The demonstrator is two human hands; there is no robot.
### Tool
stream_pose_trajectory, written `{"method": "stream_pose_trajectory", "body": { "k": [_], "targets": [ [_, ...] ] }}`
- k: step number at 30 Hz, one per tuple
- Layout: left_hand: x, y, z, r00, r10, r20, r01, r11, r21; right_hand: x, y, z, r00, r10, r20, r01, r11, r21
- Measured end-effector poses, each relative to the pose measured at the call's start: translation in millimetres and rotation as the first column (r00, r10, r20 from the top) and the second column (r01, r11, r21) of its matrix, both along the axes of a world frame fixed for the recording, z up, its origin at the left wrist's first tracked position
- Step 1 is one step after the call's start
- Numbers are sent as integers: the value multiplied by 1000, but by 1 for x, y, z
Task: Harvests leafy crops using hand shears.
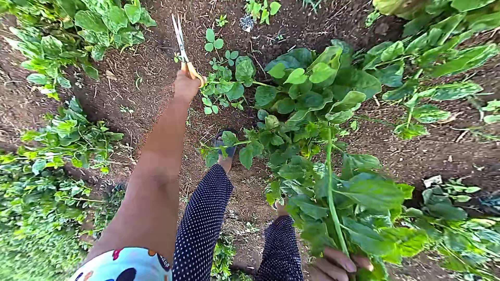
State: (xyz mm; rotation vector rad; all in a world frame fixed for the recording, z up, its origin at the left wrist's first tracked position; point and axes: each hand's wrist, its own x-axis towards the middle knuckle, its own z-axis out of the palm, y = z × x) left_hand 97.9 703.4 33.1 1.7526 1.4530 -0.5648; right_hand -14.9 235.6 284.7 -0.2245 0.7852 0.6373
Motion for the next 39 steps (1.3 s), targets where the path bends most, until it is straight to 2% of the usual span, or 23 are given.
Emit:
{"method": "stream_pose_trajectory", "body": {
  "k": [2,4,6,9,13,17,20,22,24,26,27,28,29,30,32,34,36,39],
  "targets": [
    [-2,-7,-13,999,19,45,-19,1000,-6,4,8,-12,998,-25,-55,25,1000,6],
    [-9,-12,-4,995,11,103,-12,1000,15,12,23,-21,993,-62,-100,63,998,5],
    [-15,-22,26,981,-73,179,69,997,29,21,45,-33,996,-55,-75,51,997,-52],
    [-25,-67,95,924,-263,279,261,964,44,35,78,-54,999,-15,-42,10,992,-130],
    [-52,-158,164,762,-444,471,406,895,186,55,110,-80,992,11,-122,-39,971,-234],
    [-76,-227,180,557,-590,585,427,807,407,71,116,-96,995,12,-99,-40,956,-292],
    [-86,-257,181,503,-656,563,410,755,513,71,102,-104,995,19,-101,-36,986,-162],
    [-88,-268,186,492,-668,559,432,745,509,73,95,-99,995,13,-99,-24,994,-110],
    [-87,-275,196,498,-639,586,452,768,454,74,83,-91,990,-48,-132,30,990,-137],
    [-81,-265,211,610,-551,569,511,823,249,73,67,-81,990,-53,-129,20,968,-249],
    [-73,-249,217,704,-521,483,567,821,59,72,60,-78,993,-34,-110,1,957,-289],
    [-59,-229,217,783,-515,350,597,779,-192,70,50,-78,996,-10,-92,-16,960,-279],
    [-46,-209,206,811,-542,219,581,705,-408,66,41,-80,996,15,-84,-37,964,-265],
    [-36,-194,186,800,-585,134,558,642,-525,63,33,-82,996,26,-86,-47,968,-247],
    [-16,-174,147,707,-705,59,582,533,-614,58,25,-85,995,34,-91,-54,971,-233],
    [13,-166,130,628,-778,-5,566,462,-683,54,25,-86,997,39,-72,-54,973,-224],
    [44,-166,124,617,-781,-100,503,489,-713,49,25,-88,996,72,-48,-81,967,-243],
    [83,-172,114,633,-735,-241,419,588,-692,41,26,-90,995,74,-64,-89,956,-280]
  ]
}}
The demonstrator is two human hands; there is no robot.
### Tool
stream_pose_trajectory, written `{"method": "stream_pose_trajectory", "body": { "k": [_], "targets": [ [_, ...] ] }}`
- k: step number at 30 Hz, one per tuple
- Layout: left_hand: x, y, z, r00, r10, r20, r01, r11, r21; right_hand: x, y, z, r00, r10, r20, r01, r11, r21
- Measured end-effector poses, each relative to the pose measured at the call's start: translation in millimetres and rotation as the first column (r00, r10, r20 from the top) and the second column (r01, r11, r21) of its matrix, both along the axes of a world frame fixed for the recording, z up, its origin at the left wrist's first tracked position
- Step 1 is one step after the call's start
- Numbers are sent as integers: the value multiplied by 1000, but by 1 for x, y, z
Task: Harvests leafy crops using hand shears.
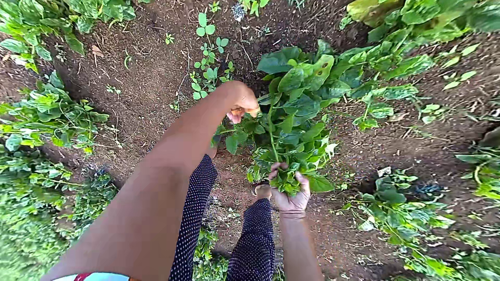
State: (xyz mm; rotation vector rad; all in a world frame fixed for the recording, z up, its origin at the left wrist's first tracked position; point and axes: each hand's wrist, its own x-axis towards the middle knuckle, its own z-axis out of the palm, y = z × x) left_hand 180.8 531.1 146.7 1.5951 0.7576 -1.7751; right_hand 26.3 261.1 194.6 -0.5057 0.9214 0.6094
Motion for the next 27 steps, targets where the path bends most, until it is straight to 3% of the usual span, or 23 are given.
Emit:
{"method": "stream_pose_trajectory", "body": {
  "k": [6,12,22,27],
  "targets": [
    [30,-19,-20,997,36,-69,-28,992,120,-12,-8,-9,998,-53,16,52,998,38],
    [21,-26,-32,988,113,-108,-106,992,73,-11,-10,-12,994,-94,-49,96,994,43],
    [12,-38,-35,985,7,-175,13,994,110,-10,-6,-8,992,-82,-91,81,997,-15],
    [6,-35,-30,994,-13,-113,20,997,69,-10,-8,-4,993,-77,-93,74,997,-33]
  ]
}}
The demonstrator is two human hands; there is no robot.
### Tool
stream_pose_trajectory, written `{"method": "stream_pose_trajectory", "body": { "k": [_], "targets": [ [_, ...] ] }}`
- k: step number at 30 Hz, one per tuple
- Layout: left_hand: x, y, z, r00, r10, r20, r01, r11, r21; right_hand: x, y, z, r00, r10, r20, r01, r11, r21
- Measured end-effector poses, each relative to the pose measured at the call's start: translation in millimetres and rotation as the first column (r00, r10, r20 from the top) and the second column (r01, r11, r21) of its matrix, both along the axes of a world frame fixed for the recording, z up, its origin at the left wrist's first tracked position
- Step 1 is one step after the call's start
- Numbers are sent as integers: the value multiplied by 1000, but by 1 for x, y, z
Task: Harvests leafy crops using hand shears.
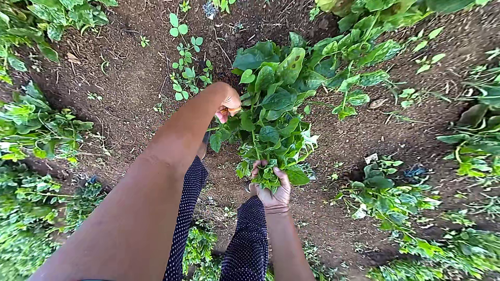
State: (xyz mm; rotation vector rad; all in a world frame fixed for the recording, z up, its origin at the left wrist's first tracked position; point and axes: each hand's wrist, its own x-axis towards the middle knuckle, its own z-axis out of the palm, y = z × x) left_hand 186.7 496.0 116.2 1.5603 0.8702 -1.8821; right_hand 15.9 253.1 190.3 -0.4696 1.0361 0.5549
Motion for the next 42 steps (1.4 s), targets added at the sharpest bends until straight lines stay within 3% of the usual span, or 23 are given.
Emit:
{"method": "stream_pose_trajectory", "body": {
  "k": [5,15,19,24,28,30,32,35,37,39,40,42],
  "targets": [
    [-10,6,0,994,-73,80,76,996,-36,0,-7,4,1000,12,-6,-12,1000,-9],
    [-8,-10,15,994,36,104,-44,996,73,-8,-14,9,1000,23,-10,-23,1000,-17],
    [-4,-8,9,990,118,76,-120,993,23,-11,-13,7,1000,18,-11,-18,1000,-18],
    [-13,17,18,993,22,113,-28,998,53,-25,-29,23,991,136,13,-136,991,-5],
    [-63,75,31,958,-29,284,21,999,28,-43,-72,52,953,244,178,-269,954,132],
    [-100,102,39,895,-41,444,-8,994,109,-54,-97,74,926,283,249,-330,928,172],
    [-143,124,36,868,-23,496,-104,968,227,-65,-120,102,903,325,282,-385,902,194],
    [-203,136,18,849,226,478,-379,891,251,-77,-149,145,878,386,283,-449,869,209],
    [-232,122,16,754,516,407,-621,763,182,-88,-164,165,878,396,268,-452,871,194],
    [-252,103,21,679,632,375,-719,676,162,-98,-176,177,871,424,248,-468,870,155],
    [-259,96,26,722,569,394,-670,717,192,-103,-181,179,870,435,232,-471,873,129],
    [-267,86,43,814,263,517,-483,802,353,-114,-189,178,890,421,177,-438,896,72]
  ]
}}
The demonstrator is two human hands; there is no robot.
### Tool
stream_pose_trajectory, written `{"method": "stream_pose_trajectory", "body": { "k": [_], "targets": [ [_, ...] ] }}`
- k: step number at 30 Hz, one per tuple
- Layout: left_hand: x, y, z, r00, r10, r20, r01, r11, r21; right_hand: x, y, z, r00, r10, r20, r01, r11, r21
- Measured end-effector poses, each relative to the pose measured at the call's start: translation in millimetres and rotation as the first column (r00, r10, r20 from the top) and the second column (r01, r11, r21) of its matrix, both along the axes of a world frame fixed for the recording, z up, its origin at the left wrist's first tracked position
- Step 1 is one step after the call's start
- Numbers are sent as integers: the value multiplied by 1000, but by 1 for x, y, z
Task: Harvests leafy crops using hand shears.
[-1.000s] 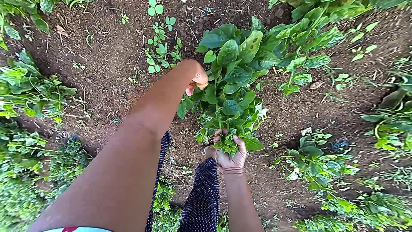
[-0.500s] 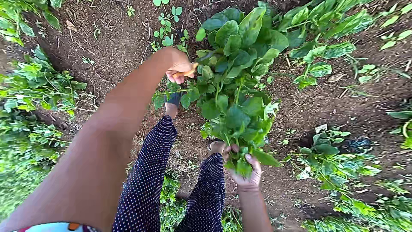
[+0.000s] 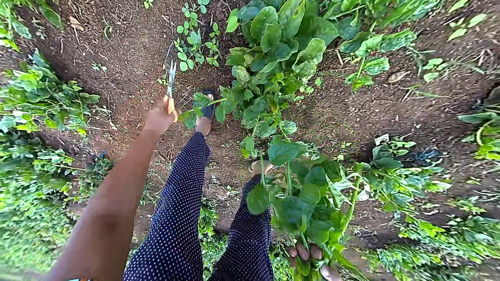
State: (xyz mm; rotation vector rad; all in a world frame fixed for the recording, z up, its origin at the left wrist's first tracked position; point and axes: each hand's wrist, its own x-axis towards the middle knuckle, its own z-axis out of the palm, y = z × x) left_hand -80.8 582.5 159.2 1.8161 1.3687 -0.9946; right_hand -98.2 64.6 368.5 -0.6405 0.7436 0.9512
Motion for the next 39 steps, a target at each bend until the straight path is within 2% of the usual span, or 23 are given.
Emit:
{"method": "stream_pose_trajectory", "body": {
  "k": [2,3,5,7,8,10,12,13,15,18,20,21,24,27,30,33,37,39],
  "targets": [
    [-5,-16,30,983,-153,105,128,969,211,-10,-10,-3,998,-54,-32,51,996,-70],
    [-6,-29,44,963,-205,177,155,953,259,-14,-16,-7,994,-103,-47,98,990,-102],
    [-7,-70,60,891,-308,335,230,940,253,-21,-24,-14,977,-198,-75,183,967,-178],
    [-8,-123,56,858,-352,374,328,936,127,-26,-28,-20,957,-275,-93,247,940,-234],
    [-4,-149,48,899,-310,308,325,946,2,-28,-31,-23,946,-306,-106,275,932,-235],
    [-6,-187,10,976,-176,126,199,957,-210,-31,-35,-28,922,-365,-132,332,918,-218],
    [-30,-214,-40,996,82,32,-70,960,-270,-35,-41,-33,895,-415,-164,384,904,-189],
    [-46,-229,-58,968,251,7,-240,934,-264,-35,-44,-35,887,-427,-176,397,900,-181],
    [-61,-257,-69,813,580,-55,-577,786,-222,-37,-48,-40,884,-427,-188,404,903,-148],
    [-67,-289,-71,547,827,-130,-830,516,-211,-38,-50,-54,880,-426,-211,413,905,-103],
    [-61,-299,-73,366,919,-148,-909,318,-268,-37,-47,-60,878,-415,-240,404,910,-96],
    [-55,-301,-72,316,936,-156,-919,262,-294,-35,-45,-62,877,-407,-256,396,913,-96],
    [-47,-298,-59,265,939,-220,-905,164,-392,-30,-37,-68,883,-388,-265,361,921,-143],
    [-37,-279,-22,330,915,-233,-845,176,-505,-28,-21,-81,931,-285,-227,237,947,-217],
    [-19,-250,17,449,877,-174,-759,271,-591,-16,10,-96,947,-212,-241,148,954,-260],
    [6,-217,46,558,816,-150,-710,376,-595,3,58,-113,960,-120,-253,31,944,-327],
    [32,-179,71,632,760,-153,-683,451,-575,41,136,-127,937,2,-349,-158,893,-421],
    [45,-167,79,737,665,-120,-604,568,-558,61,170,-132,913,78,-400,-272,848,-454]
  ]
}}
